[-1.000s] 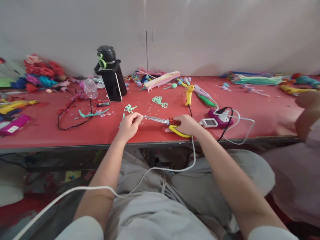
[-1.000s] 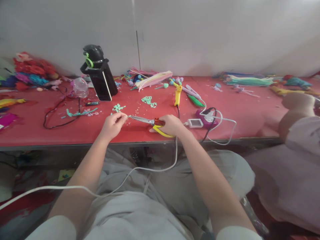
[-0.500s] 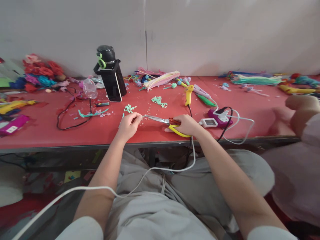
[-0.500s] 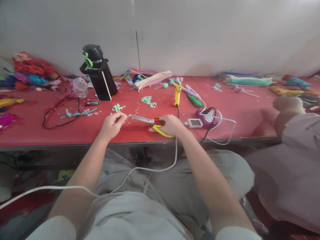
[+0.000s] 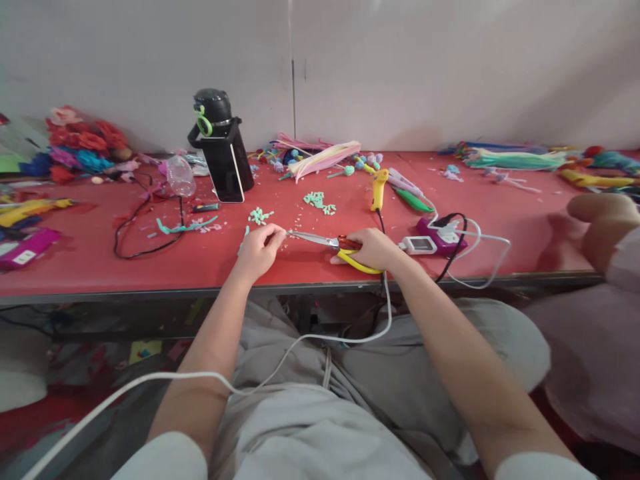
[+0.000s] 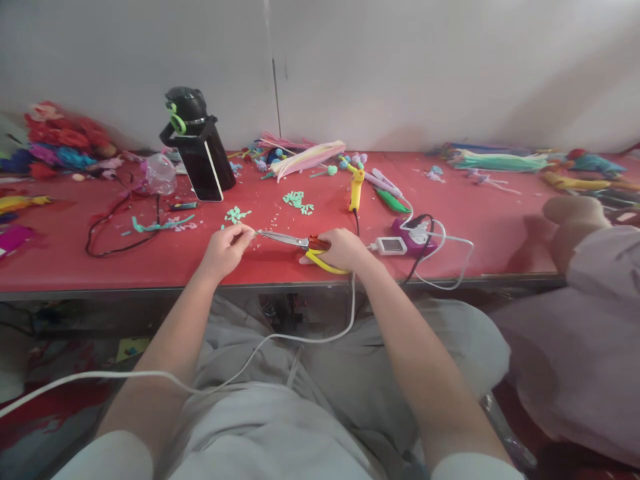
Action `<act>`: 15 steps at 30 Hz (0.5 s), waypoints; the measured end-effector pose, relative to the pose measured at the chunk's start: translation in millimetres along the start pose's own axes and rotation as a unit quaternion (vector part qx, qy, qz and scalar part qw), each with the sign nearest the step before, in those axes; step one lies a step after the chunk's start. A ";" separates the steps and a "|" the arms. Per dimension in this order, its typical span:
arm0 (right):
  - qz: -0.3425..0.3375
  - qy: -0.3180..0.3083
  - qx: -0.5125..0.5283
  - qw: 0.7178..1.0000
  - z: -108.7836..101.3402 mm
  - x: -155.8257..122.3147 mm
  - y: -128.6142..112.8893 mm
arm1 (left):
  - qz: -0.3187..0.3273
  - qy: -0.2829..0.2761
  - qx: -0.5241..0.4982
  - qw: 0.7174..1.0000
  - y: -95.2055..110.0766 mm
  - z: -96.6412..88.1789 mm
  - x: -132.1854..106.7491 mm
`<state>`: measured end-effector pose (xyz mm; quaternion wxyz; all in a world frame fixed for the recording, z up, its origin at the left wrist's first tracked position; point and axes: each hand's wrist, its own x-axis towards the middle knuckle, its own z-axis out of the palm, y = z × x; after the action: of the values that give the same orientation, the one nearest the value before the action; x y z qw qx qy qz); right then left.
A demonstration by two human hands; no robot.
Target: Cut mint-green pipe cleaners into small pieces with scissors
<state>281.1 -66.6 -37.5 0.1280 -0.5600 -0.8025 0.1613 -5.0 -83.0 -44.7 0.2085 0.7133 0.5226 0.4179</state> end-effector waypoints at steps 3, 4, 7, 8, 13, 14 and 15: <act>-0.001 0.005 -0.006 1.000 0.1 0.2 0.3 | 0.000 -0.001 0.003 1.000 -1.3 -0.1 0.1; -0.001 0.008 -0.006 1.000 0.0 -0.1 0.4 | -0.001 -0.001 0.003 1.000 -1.6 -0.1 0.2; -0.002 0.013 0.001 1.000 -0.5 -1.8 0.3 | -0.006 -0.002 -0.002 1.000 -2.4 0.2 0.7; -0.003 0.014 0.004 1.000 -0.7 -2.4 0.3 | -0.009 -0.003 -0.005 1.000 -2.6 0.3 0.9; -0.006 0.006 0.011 1.000 -1.2 -3.3 0.8 | -0.016 -0.010 -0.015 1.000 -2.7 0.5 1.5; -0.008 0.005 0.011 1.000 -1.2 -3.0 0.9 | -0.015 -0.010 -0.013 1.000 -2.5 0.4 1.5; -0.010 0.005 0.011 1.000 -1.0 -2.6 1.1 | -0.014 -0.010 -0.012 1.000 -2.2 0.3 1.4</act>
<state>283.3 -68.6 -37.0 0.1396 -0.5509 -0.8060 0.1656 -5.9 -80.9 -46.0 0.2278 0.7079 0.5252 0.4137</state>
